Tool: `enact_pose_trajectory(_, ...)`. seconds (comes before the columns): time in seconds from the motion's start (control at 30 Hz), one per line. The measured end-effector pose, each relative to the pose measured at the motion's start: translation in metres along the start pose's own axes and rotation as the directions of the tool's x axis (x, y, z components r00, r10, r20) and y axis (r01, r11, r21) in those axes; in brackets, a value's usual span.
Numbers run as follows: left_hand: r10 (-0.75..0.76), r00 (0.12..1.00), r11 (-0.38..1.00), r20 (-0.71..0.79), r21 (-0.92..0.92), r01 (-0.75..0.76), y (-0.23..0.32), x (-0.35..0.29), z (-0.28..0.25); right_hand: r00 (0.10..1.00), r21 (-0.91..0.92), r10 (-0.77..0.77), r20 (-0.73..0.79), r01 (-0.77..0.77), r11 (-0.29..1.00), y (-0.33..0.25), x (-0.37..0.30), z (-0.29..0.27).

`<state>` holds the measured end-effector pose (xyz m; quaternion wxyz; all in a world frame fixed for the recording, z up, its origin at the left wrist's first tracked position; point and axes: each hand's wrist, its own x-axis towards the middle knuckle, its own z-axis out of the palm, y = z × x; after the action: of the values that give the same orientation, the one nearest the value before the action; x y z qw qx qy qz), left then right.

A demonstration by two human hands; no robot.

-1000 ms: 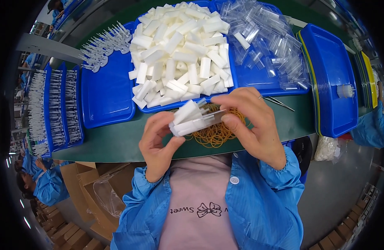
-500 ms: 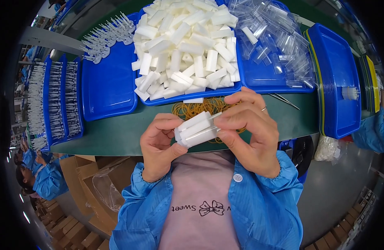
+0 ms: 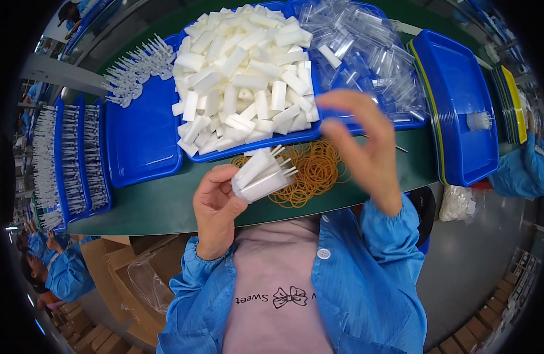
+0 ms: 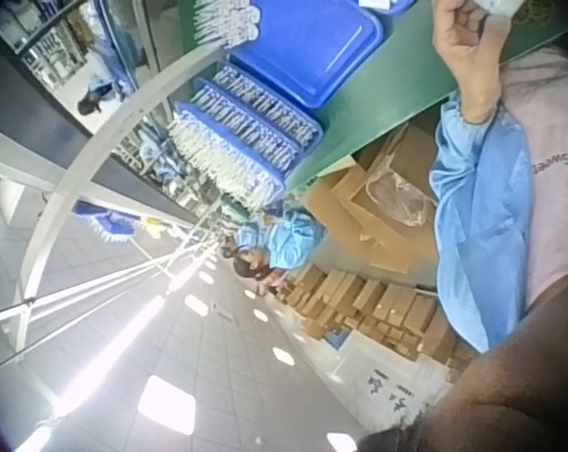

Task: The person mounts white foam pieces onto pronged bases by hand, slides clear plastic casings over them, secures the assemblies with rubber bands, and adjusts the components with tweezers.

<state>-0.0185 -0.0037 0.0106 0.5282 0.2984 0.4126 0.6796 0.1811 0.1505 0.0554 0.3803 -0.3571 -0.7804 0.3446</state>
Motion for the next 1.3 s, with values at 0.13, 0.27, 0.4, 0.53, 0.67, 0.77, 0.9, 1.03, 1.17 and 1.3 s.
enact_pose_trajectory(0.13, -0.037, 0.999, 0.999, -0.01, -0.033, 0.037, -0.001, -0.001, 0.001, 0.975, -0.579, -0.151, -0.164, 0.028, 0.815, 0.06, 0.034, -0.016)
enact_pose_trajectory(0.27, -0.028, 1.0, 0.998, -0.006, -0.056, 0.028, -0.001, -0.002, 0.003, 0.994, -0.854, 0.004, -0.107, -0.094, 0.511, 0.086, 0.043, -0.013)
enact_pose_trajectory(0.4, -0.054, 0.998, 0.995, -0.041, -0.091, 0.05, -0.003, -0.002, 0.001, 0.99, -0.706, 0.052, -0.13, -0.129, 0.696, 0.071, 0.034, -0.005)
enact_pose_trajectory(0.53, 0.003, 0.998, 0.999, -0.057, -0.046, -0.005, -0.002, -0.001, 0.004, 0.971, -0.318, 0.012, -0.238, -0.09, 0.944, 0.053, 0.011, -0.004)
enact_pose_trajectory(0.67, 0.155, 0.988, 0.962, 0.026, 0.224, -0.156, -0.001, -0.002, 0.006, 0.966, 0.401, 0.239, -0.097, -0.182, 0.898, 0.003, -0.016, 0.002)
enact_pose_trajectory(0.77, 0.225, 0.972, 0.9, 0.069, 0.367, -0.235, -0.001, -0.003, 0.008, 0.987, 0.472, 0.162, -0.019, -0.134, 0.871, -0.012, -0.026, 0.006)
enact_pose_trajectory(0.9, 0.265, 0.96, 0.879, 0.086, 0.387, -0.277, 0.002, -0.005, 0.01, 0.993, 0.469, 0.118, -0.008, -0.1, 0.878, -0.02, -0.027, 0.006)
enact_pose_trajectory(1.03, 0.257, 0.962, 0.882, 0.089, 0.386, -0.271, 0.003, -0.006, 0.01, 0.999, 0.532, 0.047, 0.015, -0.048, 0.845, -0.02, -0.028, 0.006)
enact_pose_trajectory(1.17, 0.28, 0.953, 0.854, 0.118, 0.423, -0.303, 0.005, -0.004, 0.01, 0.997, 0.579, 0.062, 0.046, -0.077, 0.812, -0.02, -0.027, 0.008)
enact_pose_trajectory(1.3, 0.307, 0.937, 0.76, 0.167, 0.549, -0.347, 0.012, -0.005, 0.017, 0.988, 0.587, 0.081, 0.132, -0.144, 0.797, -0.022, -0.029, 0.01)
